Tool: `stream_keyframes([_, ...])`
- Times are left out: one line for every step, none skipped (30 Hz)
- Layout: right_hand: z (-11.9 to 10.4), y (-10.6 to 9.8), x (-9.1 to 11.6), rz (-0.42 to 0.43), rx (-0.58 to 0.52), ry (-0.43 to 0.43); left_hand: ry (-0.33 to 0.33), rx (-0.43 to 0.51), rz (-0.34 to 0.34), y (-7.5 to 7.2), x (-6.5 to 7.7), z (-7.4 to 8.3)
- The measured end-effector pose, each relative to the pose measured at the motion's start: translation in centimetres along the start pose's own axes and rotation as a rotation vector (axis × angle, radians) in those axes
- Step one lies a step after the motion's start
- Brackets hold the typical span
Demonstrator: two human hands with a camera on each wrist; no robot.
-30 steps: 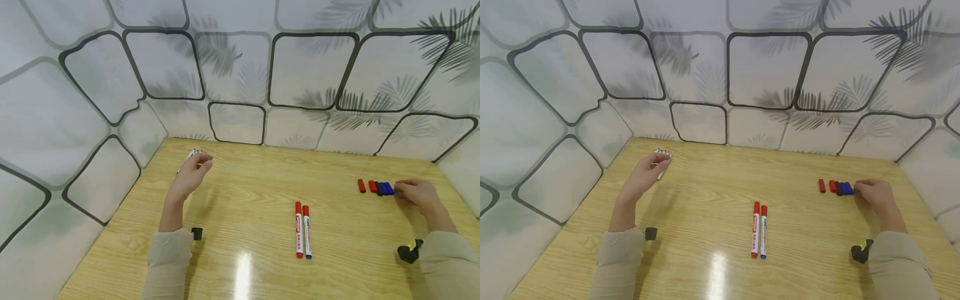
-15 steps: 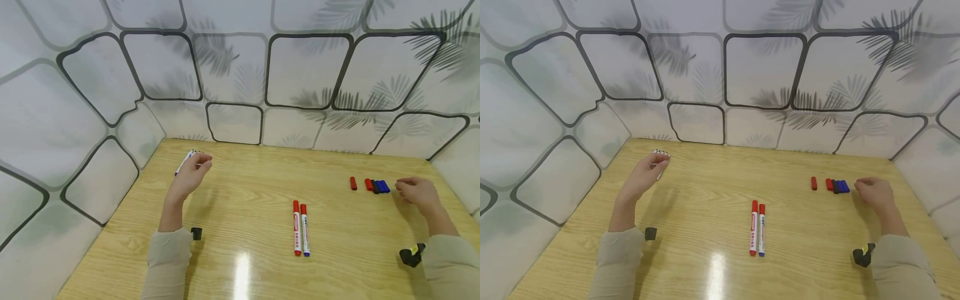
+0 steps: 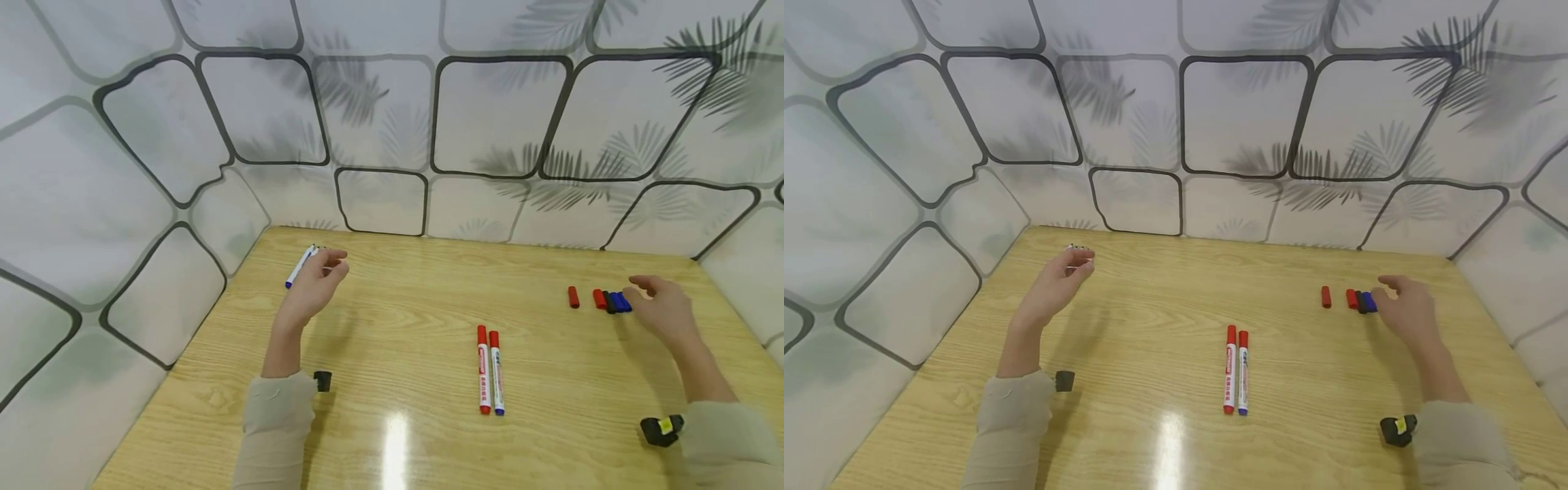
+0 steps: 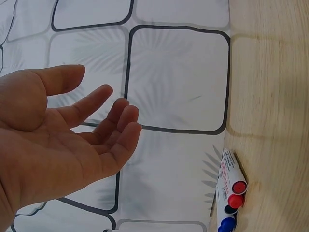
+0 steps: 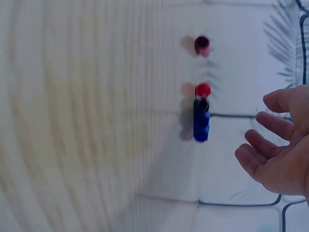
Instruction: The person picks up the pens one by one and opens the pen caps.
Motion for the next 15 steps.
stream_keyframes([-0.6, 0.2, 0.2, 0.006, -0.016, -0.024, -0.003, 0.001, -0.007, 0.1, 0.0, 0.0])
stream_keyframes([-1.3, 0.5, 0.3, 0.015, -0.028, -0.052, -0.004, 0.000, -0.011, 0.2, 0.0, 0.1])
stream_keyframes([-1.9, 0.7, 0.4, 0.027, -0.036, -0.080, -0.004, -0.002, -0.017, 0.3, 0.1, 0.2])
stream_keyframes([-2.5, 1.0, 0.6, 0.036, -0.044, -0.100, 0.001, -0.010, -0.025, 0.4, 0.1, 0.3])
stream_keyframes([-3.1, 1.2, 0.7, 0.039, -0.059, -0.118, 0.010, -0.020, -0.032, 0.6, 0.1, 0.4])
stream_keyframes([-3.7, 1.5, 0.9, 0.042, -0.072, -0.140, 0.019, -0.034, -0.039, 0.8, 0.1, 0.5])
stream_keyframes([-4.3, 1.8, 1.1, 0.041, -0.082, -0.155, 0.028, -0.049, -0.045, 0.9, 0.1, 0.7])
stream_keyframes([-4.9, 2.1, 1.3, 0.037, -0.088, -0.169, 0.033, -0.072, -0.048, 1.1, 0.1, 0.8])
stream_keyframes([-5.5, 2.4, 1.5, 0.030, -0.093, -0.182, 0.036, -0.099, -0.054, 1.2, 0.1, 0.9])
stream_keyframes([-6.1, 2.7, 1.7, 0.022, -0.101, -0.192, 0.038, -0.127, -0.059, 1.4, 0.1, 0.9])
stream_keyframes([-6.7, 3.0, 1.9, 0.013, -0.108, -0.205, 0.038, -0.156, -0.064, 1.6, 0.2, 1.0])
stream_keyframes([-7.4, 3.3, 2.1, -0.001, -0.104, -0.213, 0.039, -0.187, -0.071, 1.8, 0.2, 1.1])
stream_keyframes([-7.9, 3.7, 2.3, -0.014, -0.099, -0.217, 0.047, -0.220, -0.077, 2.0, 0.3, 1.2])
stream_keyframes([-8.5, 4.0, 2.5, -0.020, -0.092, -0.227, 0.054, -0.255, -0.084, 2.2, 0.3, 1.3])
stream_keyframes([-9.0, 4.4, 2.7, -0.029, -0.085, -0.237, 0.067, -0.288, -0.091, 2.5, 0.4, 1.4])
Point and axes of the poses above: each hand's wrist, its own x-axis away from the middle knuckle, its own y-axis out of the palm, z = x × y, the point moved 7 cm from there along -x, towards the middle knuckle, and after that the axes turned 1 degree about -z, right-handed, at the moved point
